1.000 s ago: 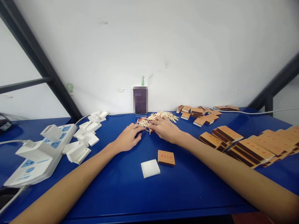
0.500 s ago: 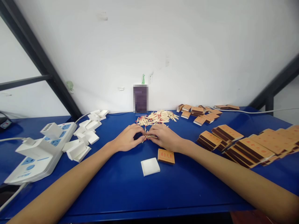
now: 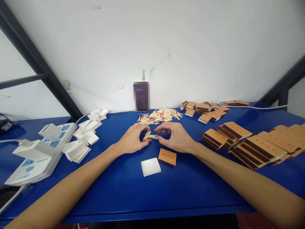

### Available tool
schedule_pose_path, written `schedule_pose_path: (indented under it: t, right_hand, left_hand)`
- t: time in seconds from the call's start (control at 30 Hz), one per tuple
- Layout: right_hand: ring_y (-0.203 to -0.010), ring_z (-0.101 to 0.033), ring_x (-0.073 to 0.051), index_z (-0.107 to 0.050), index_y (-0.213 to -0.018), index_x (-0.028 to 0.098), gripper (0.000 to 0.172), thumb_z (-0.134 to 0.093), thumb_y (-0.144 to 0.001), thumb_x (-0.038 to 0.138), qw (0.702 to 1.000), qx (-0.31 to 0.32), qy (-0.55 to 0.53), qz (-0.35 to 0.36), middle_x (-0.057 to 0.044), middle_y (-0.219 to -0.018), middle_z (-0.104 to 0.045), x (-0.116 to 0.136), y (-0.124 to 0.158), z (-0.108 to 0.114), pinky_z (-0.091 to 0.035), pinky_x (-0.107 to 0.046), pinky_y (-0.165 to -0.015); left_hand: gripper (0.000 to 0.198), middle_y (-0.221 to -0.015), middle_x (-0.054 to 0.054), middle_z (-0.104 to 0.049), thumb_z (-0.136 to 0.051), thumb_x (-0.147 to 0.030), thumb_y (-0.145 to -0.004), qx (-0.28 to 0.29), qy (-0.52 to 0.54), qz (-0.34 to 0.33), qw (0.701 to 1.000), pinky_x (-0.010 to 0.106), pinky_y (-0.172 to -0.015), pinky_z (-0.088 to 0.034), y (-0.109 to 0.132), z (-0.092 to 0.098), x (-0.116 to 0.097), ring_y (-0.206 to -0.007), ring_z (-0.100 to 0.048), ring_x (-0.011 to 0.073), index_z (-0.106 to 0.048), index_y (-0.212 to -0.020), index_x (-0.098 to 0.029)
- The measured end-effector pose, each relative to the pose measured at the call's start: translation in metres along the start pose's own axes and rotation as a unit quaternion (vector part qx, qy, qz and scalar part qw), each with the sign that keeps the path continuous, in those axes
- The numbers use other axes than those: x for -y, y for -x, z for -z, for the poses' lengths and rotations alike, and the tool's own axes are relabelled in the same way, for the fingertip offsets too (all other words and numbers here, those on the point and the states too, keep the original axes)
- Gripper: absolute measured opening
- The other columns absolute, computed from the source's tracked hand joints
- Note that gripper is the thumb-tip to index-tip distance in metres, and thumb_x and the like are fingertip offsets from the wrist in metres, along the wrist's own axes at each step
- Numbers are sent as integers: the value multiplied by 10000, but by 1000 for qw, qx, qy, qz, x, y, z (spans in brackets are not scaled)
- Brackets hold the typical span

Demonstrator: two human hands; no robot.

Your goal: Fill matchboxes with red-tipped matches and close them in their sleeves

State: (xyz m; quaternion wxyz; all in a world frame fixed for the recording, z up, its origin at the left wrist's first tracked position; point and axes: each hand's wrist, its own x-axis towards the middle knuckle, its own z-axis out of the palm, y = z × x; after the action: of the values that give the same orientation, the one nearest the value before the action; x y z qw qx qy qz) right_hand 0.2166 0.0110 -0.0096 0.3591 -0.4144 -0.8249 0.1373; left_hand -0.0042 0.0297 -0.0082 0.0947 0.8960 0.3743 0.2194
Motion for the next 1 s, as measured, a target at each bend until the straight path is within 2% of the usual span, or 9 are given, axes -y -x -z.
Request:
schedule_pose_path:
  t: [0.07,0.2,0.3,0.4,0.57,0.73,0.9,1.0]
  right_hand:
    - [-779,-623,-167,-702,-963,199,205,-646,-767,188,1000,6,8,0,-31,-883,-704,-1,0,-2,-474,-305,-706]
    - [-899,-608,-196,-692,-966,200,151,-625,-830,203,996,51,29,64,-50,-943,-701,-9,-3,-10,-466,-350,-827]
    - [-814,-593,-174,-695,-912,185,101,-615,-849,186,995,63,41,73,-45,-859,-681,-14,-8,-12,-460,-316,-775]
    - [-712,-577,-140,-696,-871,166,103,-609,-830,131,994,75,44,61,-33,-798,-660,-15,-9,-9,-446,-274,-704]
    - [-661,-562,-129,-683,-859,160,112,-610,-793,108,994,79,76,8,-16,-738,-642,-14,-5,1,-416,-253,-647]
    - [-615,-539,-125,-664,-889,167,132,-616,-778,117,991,78,97,-52,10,-669,-626,-10,-7,-3,-371,-250,-593]
    - [-560,-557,-119,-659,-978,163,154,-567,-876,232,994,62,14,-83,15,-639,-652,-3,-12,-9,-393,-250,-582]
    - [-559,-554,-114,-664,-1019,171,228,-480,-885,163,996,57,5,-63,16,-659,-662,-5,-11,-2,-397,-248,-584]
  left_hand:
    - [262,-1044,27,-672,-637,-258,-822,-8,6,-7,1000,365,-898,-464,0,-1,1,-958,-580,204,-582,-1071,-193]
    - [220,-1030,19,-681,-601,-231,-846,-11,11,-17,1000,347,-886,-465,1,-1,2,-935,-588,190,-598,-1064,-199]
    - [193,-988,17,-690,-590,-224,-854,-10,15,-18,1000,335,-845,-476,1,-1,2,-894,-595,183,-613,-1044,-201]
    - [157,-960,16,-699,-568,-211,-868,-6,21,-24,999,336,-838,-479,1,-2,2,-879,-602,177,-635,-1009,-201]
    - [179,-1006,18,-712,-548,-191,-880,-1,35,-27,999,337,-858,-486,1,-2,3,-918,-617,173,-656,-1022,-206]
    - [199,-965,23,-708,-538,-180,-875,-2,36,-22,999,322,-818,-496,1,-2,3,-871,-619,167,-651,-1037,-198]
    - [210,-947,18,-701,-531,-181,-871,-5,35,-26,999,311,-798,-499,1,-2,3,-836,-619,159,-642,-1047,-199]
    - [213,-966,21,-705,-527,-188,-871,2,36,-20,999,322,-808,-501,1,-2,3,-854,-625,168,-644,-1048,-203]
